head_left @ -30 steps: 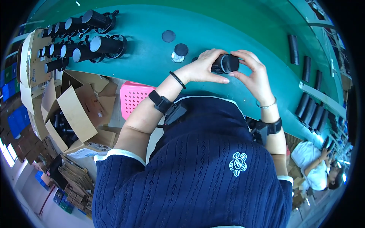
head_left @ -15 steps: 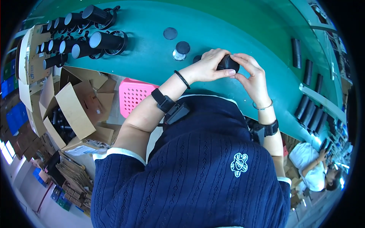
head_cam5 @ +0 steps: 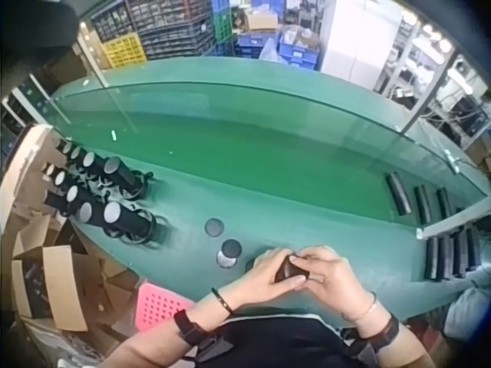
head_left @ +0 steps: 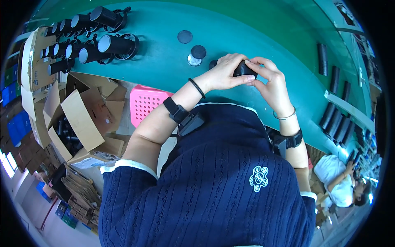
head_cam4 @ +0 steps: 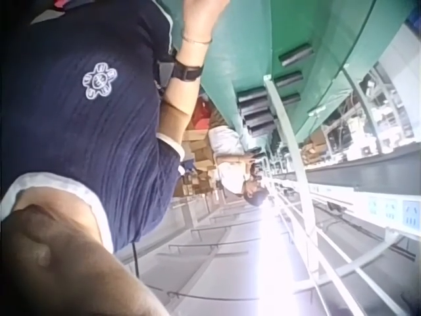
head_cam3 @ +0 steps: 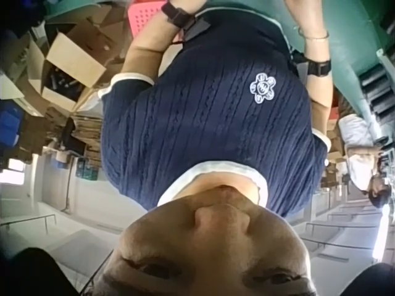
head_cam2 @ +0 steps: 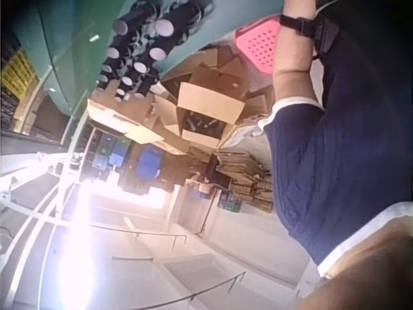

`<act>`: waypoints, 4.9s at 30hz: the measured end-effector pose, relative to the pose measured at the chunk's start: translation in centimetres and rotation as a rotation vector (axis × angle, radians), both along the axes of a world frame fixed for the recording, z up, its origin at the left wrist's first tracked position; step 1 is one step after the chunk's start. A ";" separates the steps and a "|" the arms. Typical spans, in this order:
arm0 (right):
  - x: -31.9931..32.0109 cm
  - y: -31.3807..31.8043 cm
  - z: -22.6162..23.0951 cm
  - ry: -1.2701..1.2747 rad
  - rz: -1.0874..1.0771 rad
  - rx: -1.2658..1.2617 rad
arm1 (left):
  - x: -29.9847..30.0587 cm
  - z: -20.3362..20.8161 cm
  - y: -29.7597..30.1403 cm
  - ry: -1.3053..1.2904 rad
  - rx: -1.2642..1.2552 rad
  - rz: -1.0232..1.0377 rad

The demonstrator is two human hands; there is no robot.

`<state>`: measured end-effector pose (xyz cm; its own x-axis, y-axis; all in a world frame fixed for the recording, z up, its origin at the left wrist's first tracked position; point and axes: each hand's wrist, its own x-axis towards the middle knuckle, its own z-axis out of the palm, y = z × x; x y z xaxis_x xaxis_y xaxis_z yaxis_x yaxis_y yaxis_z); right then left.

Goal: The person removes newspaper from a box, takes out black cylinders, and places them on a conveyor belt. They then pick up the cylinders and small black caps, fit a cap onto the end of each, and set the capped cylinders back onto the belt.

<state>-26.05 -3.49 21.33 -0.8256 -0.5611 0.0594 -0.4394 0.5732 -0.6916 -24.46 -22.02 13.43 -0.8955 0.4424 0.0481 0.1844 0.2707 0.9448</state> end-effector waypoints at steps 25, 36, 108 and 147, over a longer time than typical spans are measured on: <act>0.2 -1.0 1.1 0.003 -0.018 0.095 | 0.0 -0.2 -0.1 0.042 0.037 0.041; 0.4 -1.4 1.1 0.016 -0.032 0.049 | -0.2 -0.1 -0.4 0.027 0.036 0.021; -0.5 3.1 -5.3 -1.296 0.033 -0.982 | 0.5 2.3 -1.6 -0.807 0.572 -0.138; 1.3 -0.2 1.0 -0.038 -0.030 0.087 | 1.4 0.1 0.8 -0.102 0.030 0.011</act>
<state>-24.78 -3.65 22.29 -0.8427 -0.5380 -0.0199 -0.3959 0.6444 -0.6543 -23.06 -21.19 13.51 -0.9011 0.4325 -0.0303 0.0842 0.2430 0.9664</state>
